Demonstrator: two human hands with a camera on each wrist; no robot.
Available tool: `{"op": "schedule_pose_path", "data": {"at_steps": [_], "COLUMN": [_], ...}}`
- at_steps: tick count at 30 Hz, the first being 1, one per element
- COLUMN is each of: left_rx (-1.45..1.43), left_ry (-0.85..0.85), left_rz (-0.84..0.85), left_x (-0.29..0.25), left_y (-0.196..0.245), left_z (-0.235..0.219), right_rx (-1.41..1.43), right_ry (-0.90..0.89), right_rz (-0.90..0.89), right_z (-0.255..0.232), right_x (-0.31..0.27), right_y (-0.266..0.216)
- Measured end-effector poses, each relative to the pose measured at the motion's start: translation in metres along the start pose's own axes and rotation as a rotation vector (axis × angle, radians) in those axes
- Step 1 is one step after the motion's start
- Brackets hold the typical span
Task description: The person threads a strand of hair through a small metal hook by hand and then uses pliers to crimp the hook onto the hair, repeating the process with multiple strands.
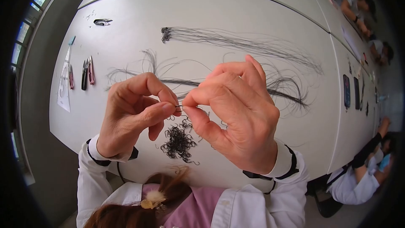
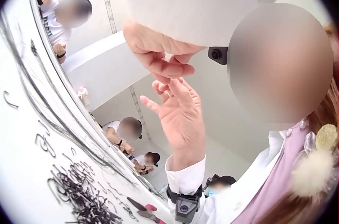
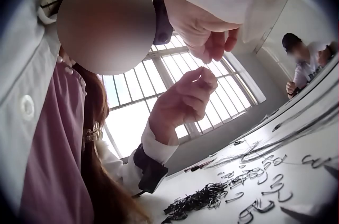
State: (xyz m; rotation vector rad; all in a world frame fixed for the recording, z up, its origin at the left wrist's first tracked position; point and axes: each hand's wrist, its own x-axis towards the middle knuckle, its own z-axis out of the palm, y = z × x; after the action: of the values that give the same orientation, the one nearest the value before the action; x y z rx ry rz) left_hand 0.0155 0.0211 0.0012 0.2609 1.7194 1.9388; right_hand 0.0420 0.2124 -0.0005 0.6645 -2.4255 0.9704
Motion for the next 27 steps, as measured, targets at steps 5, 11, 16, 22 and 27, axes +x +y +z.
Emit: {"op": "schedule_pose_path", "data": {"at_steps": [5,11,16,22,27], "left_rx": [-0.095,-0.033,-0.102,-0.107,-0.126], "left_ry": [0.010,-0.032,0.007,0.036,-0.026], "left_rz": [-0.024,0.000,-0.032,-0.047,-0.093], "left_x": [0.0006,-0.0008,0.0002,0.0028,0.0020], "left_y": [0.0017,-0.0006,-0.0027,-0.0020,-0.0013], "left_z": [-0.0016,0.0015,0.0000,-0.0019,-0.0060], "right_rx": [-0.006,-0.048,0.013,0.089,-0.034], "right_ry": [-0.001,-0.023,-0.030,-0.007,0.002], "right_rz": [0.016,0.005,0.015,0.031,-0.034], "right_z": [-0.0036,-0.0035,-0.0010,0.0008,0.0019], "right_x": [0.0002,-0.0012,0.0010,0.0004,0.0002], "right_y": [0.0004,0.0007,0.0002,0.0046,0.0038]}}
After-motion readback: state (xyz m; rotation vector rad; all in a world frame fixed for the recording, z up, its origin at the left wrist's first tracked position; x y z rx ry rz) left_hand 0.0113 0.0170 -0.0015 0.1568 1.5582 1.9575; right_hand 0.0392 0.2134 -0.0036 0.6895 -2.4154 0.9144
